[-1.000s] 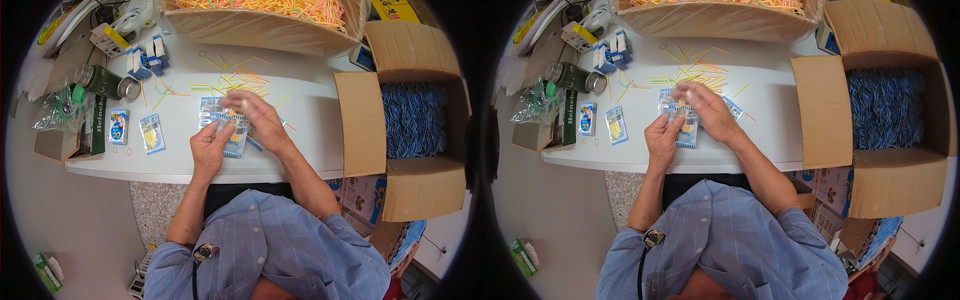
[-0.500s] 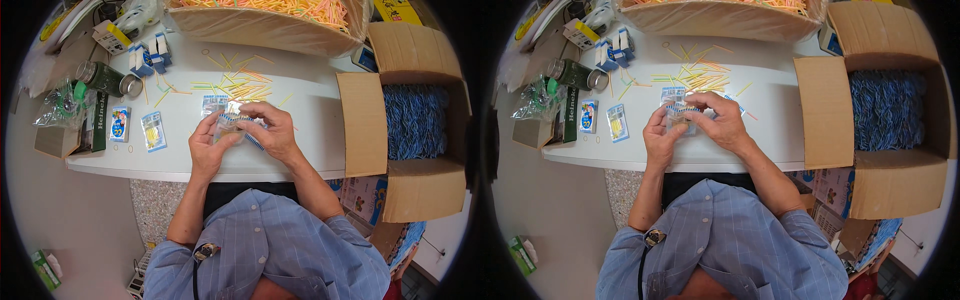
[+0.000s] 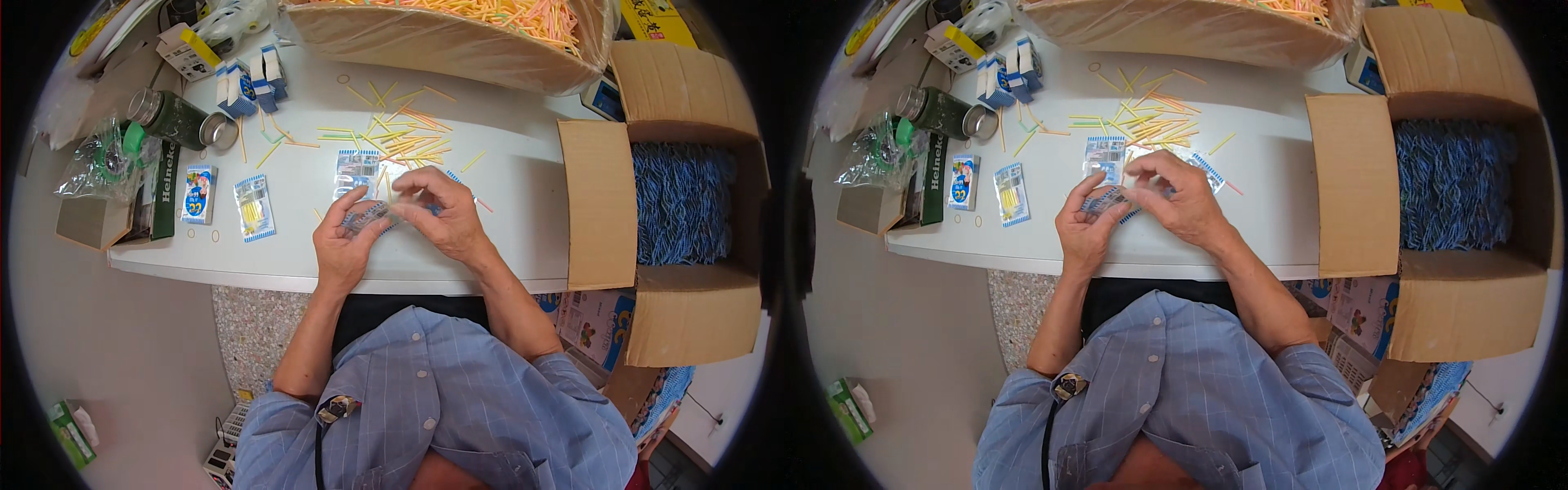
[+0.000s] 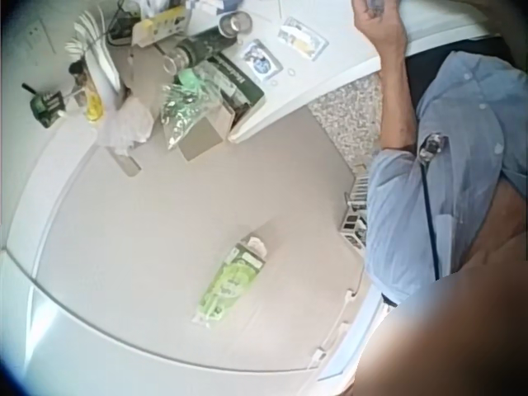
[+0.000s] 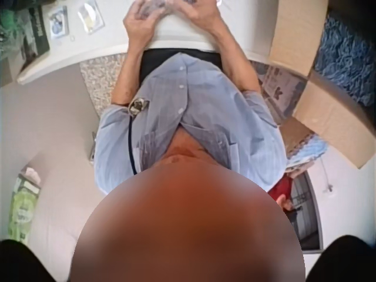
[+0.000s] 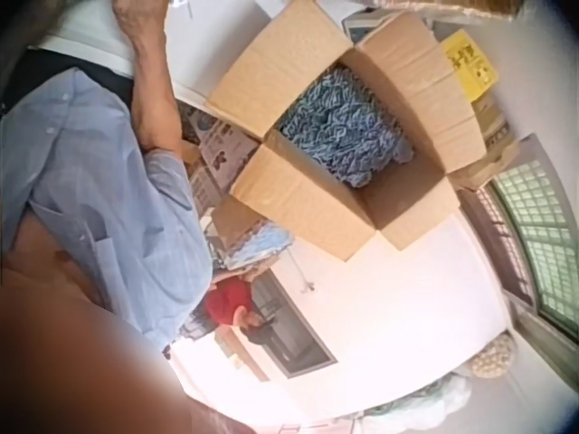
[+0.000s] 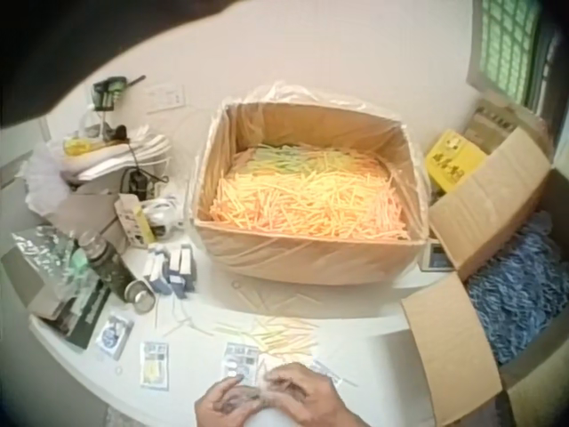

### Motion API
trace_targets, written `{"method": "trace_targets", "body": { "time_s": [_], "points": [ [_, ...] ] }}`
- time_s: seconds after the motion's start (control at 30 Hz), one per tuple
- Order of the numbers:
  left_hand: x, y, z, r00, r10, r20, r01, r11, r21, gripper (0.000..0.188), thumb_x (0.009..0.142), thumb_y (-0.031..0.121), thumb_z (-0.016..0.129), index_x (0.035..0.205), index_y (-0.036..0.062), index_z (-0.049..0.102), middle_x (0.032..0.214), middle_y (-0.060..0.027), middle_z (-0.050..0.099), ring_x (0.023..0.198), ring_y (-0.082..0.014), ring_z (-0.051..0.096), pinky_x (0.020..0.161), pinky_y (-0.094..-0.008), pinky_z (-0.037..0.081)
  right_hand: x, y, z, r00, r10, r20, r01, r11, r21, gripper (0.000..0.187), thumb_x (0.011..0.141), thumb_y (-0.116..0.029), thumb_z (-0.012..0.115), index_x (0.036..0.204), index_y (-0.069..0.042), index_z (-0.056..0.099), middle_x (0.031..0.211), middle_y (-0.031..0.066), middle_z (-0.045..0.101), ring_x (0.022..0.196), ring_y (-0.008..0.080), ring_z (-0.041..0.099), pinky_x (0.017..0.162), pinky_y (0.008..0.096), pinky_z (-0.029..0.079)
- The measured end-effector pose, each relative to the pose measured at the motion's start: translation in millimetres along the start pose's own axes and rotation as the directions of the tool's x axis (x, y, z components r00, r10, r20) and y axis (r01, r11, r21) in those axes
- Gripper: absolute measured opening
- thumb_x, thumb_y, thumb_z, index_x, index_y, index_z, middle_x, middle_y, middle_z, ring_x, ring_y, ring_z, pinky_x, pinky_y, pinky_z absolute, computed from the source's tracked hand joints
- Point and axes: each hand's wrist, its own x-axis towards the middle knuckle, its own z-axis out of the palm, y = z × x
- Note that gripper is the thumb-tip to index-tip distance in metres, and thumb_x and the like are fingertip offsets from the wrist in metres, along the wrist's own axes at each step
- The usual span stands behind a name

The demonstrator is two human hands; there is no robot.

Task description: Packing small wooden sticks into blue plastic packets and organizing them into boxes.

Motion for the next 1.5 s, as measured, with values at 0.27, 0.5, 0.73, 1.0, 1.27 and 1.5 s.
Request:
{"method": "trace_targets", "body": {
  "time_s": [0.27, 0.5, 0.73, 1.0, 1.27, 1.5],
  "points": [
    [-0.1, -3.1, 11.6, 0.988, 0.155, -0.024, -0.152, 0.981, 0.117, 0.054, 0.084, -0.002, 0.075, 0.133, -0.0024, 0.052, 0.106, -0.0118, 0.072, 0.096, -0.0153, 0.067, 0.088, -0.029, 0.054, -5.7, 12.1, -8.2, 0.993, 0.064, 0.097, -0.067, 0.997, 0.03, 0.012, 0.088, -0.003, 0.071, 0.099, 0.001, 0.068, 0.093, 0.005, 0.066, 0.081, 0.0103, 0.06, 0.07, 0.0245, 0.048],
    [-1.1, 22.1, -41.3, 0.944, 0.2, -0.262, -0.102, 0.933, 0.345, 0.027, 0.088, 0.007, 0.075, 0.11, -0.0047, 0.066, 0.094, -0.0081, 0.072, 0.088, -0.0105, 0.066, 0.076, -0.024, 0.052, 5.8, -5.6, 1.6, 0.985, 0.171, 0.032, -0.173, 0.948, 0.266, 0.013, 0.094, -0.006, 0.065, 0.104, 0.002, 0.065, 0.089, 0.0041, 0.065, 0.078, 0.0087, 0.06, 0.07, 0.024, 0.05],
    [18.7, 32.7, -108.2, 0.846, 0.312, -0.432, 0.354, 0.277, 0.893, 0.038, 0.082, 0.029, 0.079, 0.108, 0.0035, 0.07, 0.089, -0.0127, 0.069, 0.08, -0.0329, 0.066, 0.074, -0.0422, 0.052, 5.6, -2.4, -26.9, 0.985, 0.157, -0.064, -0.154, 0.987, 0.053, 0.014, 0.096, -0.009, 0.063, 0.103, 0.002, 0.066, 0.088, 0.0034, 0.065, 0.077, 0.0085, 0.06, 0.07, 0.0241, 0.05],
    [23.4, 29.5, -49.4, 0.841, 0.526, -0.127, -0.053, 0.314, 0.948, 0.036, 0.08, 0.03, 0.08, 0.101, 0.0034, 0.069, 0.094, -0.0111, 0.066, 0.088, -0.0312, 0.064, 0.075, -0.0416, 0.052, -10.9, -7.0, -59.0, 0.977, 0.046, -0.209, -0.126, 0.914, -0.387, 0.013, 0.092, -0.007, 0.064, 0.101, 0.003, 0.067, 0.088, 0.0076, 0.067, 0.076, 0.0117, 0.061, 0.071, 0.0255, 0.05],
    [53.9, 16.8, -11.7, 0.967, 0.24, -0.082, 0.008, 0.294, 0.956, 0.036, 0.075, 0.032, 0.083, 0.09, 0.0032, 0.067, 0.079, -0.0095, 0.064, 0.075, -0.0297, 0.061, 0.065, -0.0396, 0.047, -22.3, -8.3, -47.8, 0.987, 0.101, -0.128, -0.139, 0.93, -0.34, 0.01, 0.091, -0.005, 0.066, 0.099, 0.002, 0.067, 0.091, 0.009, 0.066, 0.079, 0.0143, 0.063, 0.071, 0.0273, 0.051],
    [50.2, 5.2, -13.6, 0.969, 0.224, -0.099, -0.023, 0.487, 0.873, 0.024, 0.075, 0.015, 0.082, 0.081, 0.0017, 0.063, 0.067, -0.008, 0.059, 0.061, -0.0233, 0.056, 0.06, -0.0363, 0.046, 4.4, -37.2, -28.9, 0.998, -0.061, -0.035, 0.04, 0.896, -0.443, 0.01, 0.089, -0.006, 0.067, 0.098, 0.0, 0.067, 0.091, 0.0113, 0.065, 0.079, 0.0216, 0.064, 0.072, 0.0323, 0.052]
  ]
}}
